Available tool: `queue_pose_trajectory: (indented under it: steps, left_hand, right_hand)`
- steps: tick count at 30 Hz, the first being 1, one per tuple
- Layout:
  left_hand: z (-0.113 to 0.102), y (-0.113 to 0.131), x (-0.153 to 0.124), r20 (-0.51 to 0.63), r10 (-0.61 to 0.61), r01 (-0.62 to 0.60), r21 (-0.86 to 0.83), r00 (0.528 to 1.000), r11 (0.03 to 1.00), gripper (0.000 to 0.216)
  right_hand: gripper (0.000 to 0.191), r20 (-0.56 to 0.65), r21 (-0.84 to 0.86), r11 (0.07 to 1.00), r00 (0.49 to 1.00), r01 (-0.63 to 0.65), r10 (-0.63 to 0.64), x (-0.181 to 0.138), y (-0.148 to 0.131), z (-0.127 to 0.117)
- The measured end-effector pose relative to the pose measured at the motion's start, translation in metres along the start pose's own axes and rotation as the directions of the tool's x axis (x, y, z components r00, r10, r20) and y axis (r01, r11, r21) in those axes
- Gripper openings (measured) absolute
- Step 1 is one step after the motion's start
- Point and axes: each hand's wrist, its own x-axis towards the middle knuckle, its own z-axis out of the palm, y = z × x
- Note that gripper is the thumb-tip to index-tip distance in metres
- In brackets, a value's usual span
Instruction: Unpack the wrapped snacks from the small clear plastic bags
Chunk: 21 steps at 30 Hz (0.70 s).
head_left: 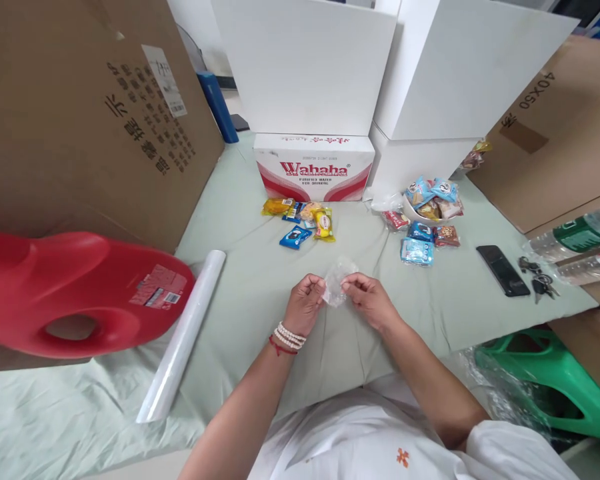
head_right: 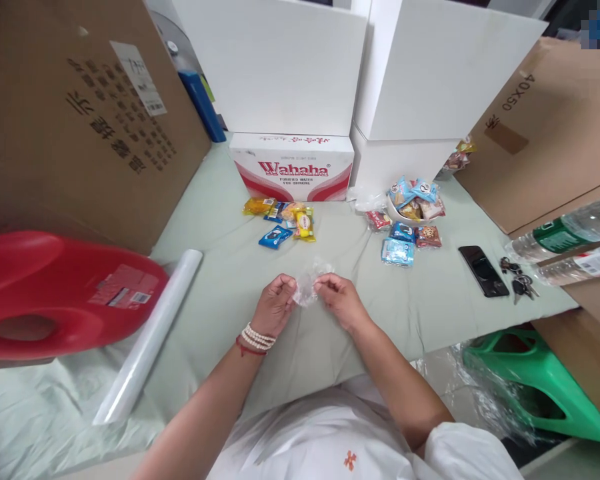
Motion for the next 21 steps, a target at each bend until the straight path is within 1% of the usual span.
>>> queue_pose_trajectory:
  steps: [2, 4, 7, 10, 12, 13, 14, 15, 16, 17, 18, 19, 20, 21]
  left_hand:
    - [-0.004, -0.001, 0.004, -0.094, 0.031, -0.029, 0.014, 0.995, 0.999, 0.056]
    - [-0.008, -0.002, 0.008, -0.153, 0.052, -0.048, 0.029, 0.987, 0.998, 0.055]
    - [-0.010, -0.004, 0.010, -0.173, 0.059, -0.052, 0.048, 0.983, 0.997, 0.052]
    - [-0.012, -0.003, 0.009, -0.141, 0.063, -0.049, 0.101, 0.988, 0.994, 0.047]
    - [-0.018, 0.002, 0.009, -0.103, 0.100, -0.076, 0.209, 0.990, 0.975, 0.042]
    - [-0.023, 0.005, 0.011, -0.109, 0.148, -0.111, 0.292, 0.983, 0.950, 0.038]
    - [-0.028, 0.010, 0.012, -0.138, 0.220, -0.152, 0.385, 0.966, 0.910, 0.034]
    - [-0.033, 0.014, 0.014, -0.186, 0.315, -0.195, 0.477, 0.931, 0.857, 0.029]
    - [-0.038, 0.017, 0.016, -0.237, 0.424, -0.231, 0.565, 0.874, 0.792, 0.025]
    - [-0.042, 0.020, 0.017, -0.280, 0.530, -0.253, 0.643, 0.801, 0.723, 0.024]
    - [-0.043, 0.021, 0.018, -0.311, 0.620, -0.260, 0.708, 0.720, 0.657, 0.028]
    - [-0.043, 0.020, 0.017, -0.329, 0.686, -0.252, 0.758, 0.649, 0.602, 0.032]
    - [-0.041, 0.018, 0.016, -0.331, 0.720, -0.237, 0.791, 0.610, 0.564, 0.033]
    - [-0.037, 0.015, 0.013, -0.314, 0.718, -0.221, 0.809, 0.622, 0.545, 0.028]
  right_hand:
    - [0.039, -0.102, 0.085, 0.996, 0.995, 0.029, -0.020, -0.001, -0.001, -0.009]
    - [0.036, -0.144, 0.139, 0.988, 0.989, 0.066, -0.046, -0.005, -0.003, -0.019]
    - [0.030, -0.143, 0.223, 0.970, 0.988, 0.096, -0.064, -0.011, -0.007, -0.030]
    - [0.025, -0.099, 0.403, 0.912, 0.994, 0.078, -0.041, -0.012, -0.010, -0.040]
    - [0.022, -0.087, 0.506, 0.858, 0.995, 0.084, -0.046, -0.011, -0.013, -0.050]
    - [0.021, -0.091, 0.526, 0.845, 0.994, 0.099, -0.059, -0.011, -0.015, -0.055]
    - [0.019, -0.103, 0.520, 0.846, 0.991, 0.122, -0.081, -0.011, -0.016, -0.060]
    - [0.018, -0.115, 0.483, 0.862, 0.987, 0.151, -0.109, -0.012, -0.016, -0.065]
    - [0.016, -0.127, 0.419, 0.889, 0.982, 0.183, -0.143, -0.014, -0.015, -0.068]
    - [0.014, -0.134, 0.333, 0.918, 0.975, 0.215, -0.180, -0.016, -0.013, -0.069]
    - [0.014, -0.136, 0.239, 0.940, 0.967, 0.244, -0.216, -0.018, -0.010, -0.070]
    - [0.014, -0.130, 0.150, 0.952, 0.960, 0.267, -0.249, -0.020, -0.005, -0.069]
    - [0.015, -0.115, 0.077, 0.956, 0.955, 0.285, -0.275, -0.022, 0.000, -0.067]
    - [0.015, -0.097, 0.025, 0.954, 0.950, 0.299, -0.295, -0.023, 0.005, -0.065]
